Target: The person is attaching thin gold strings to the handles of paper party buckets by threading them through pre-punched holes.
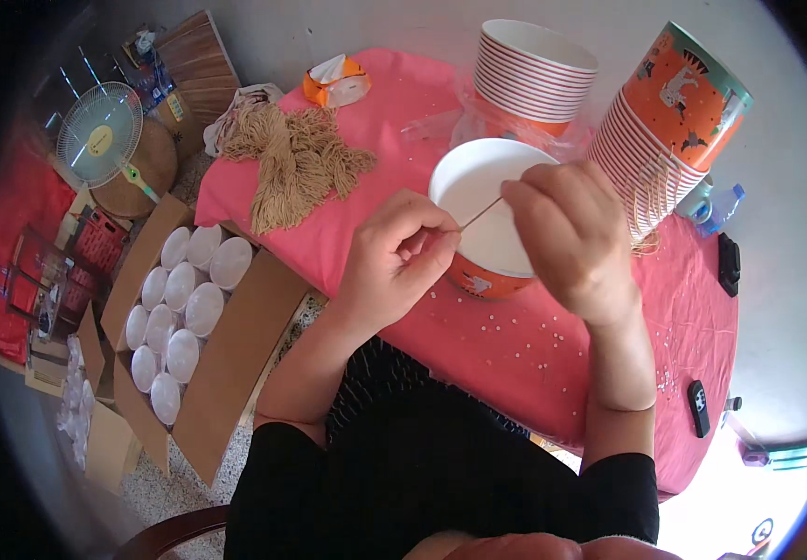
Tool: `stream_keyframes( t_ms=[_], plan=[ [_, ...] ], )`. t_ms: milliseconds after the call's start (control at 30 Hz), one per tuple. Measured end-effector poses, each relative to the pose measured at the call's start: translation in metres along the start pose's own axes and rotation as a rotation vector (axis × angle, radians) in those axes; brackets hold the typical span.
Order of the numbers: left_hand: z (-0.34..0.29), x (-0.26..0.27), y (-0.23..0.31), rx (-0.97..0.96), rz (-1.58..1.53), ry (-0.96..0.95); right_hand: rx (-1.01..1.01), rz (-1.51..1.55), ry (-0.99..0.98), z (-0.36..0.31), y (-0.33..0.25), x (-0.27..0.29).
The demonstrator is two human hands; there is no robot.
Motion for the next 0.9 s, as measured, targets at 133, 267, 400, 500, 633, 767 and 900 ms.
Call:
stream_keyframes(
  t_ms=[133,267,400,500,633,767,900],
  plan=[
    [-0.003,-0.002,-0.001,-0.058,0.081,0.001,0.032,-0.199,0.13,-0.005,0.011,0.025],
    [-0.002,-0.006,-0.007,0.018,0.061,-0.059,0.041,-0.197,0.175,-0.005,0.009,0.024],
    [-0.008,0.004,-0.022,0.081,-0.208,0.128,-0.054,-0.122,0.18,-0.006,0.016,0.024],
    [-0.026,-0.003,0.009,-0.124,0.136,0.108,-0.209,-0.007,0.148,-0.01,0.022,0.02],
    [-0.028,-0.043,0.018,-0.104,0.252,-0.138,-0.296,0.149,0.195,-0.013,0.021,0.021],
    [-0.006,-0.02,-0.01,0.006,0.165,0.02,-0.63,0.752,0.305,-0.026,0.036,0.02],
    [0.039,0.011,-0.042,0.187,0.164,0.007,-0.638,1.405,0.424,-0.028,0.036,0.021]
  ],
)
Point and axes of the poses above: each hand's wrist, its own z-axis towards the middle knuckle, its own x-axis out of the back of the hand, y = z × x, the point moved 7 cm from there along z, towards the middle knuckle, and after that the axes turned 11 degrees about x, right-handed, at the moved point
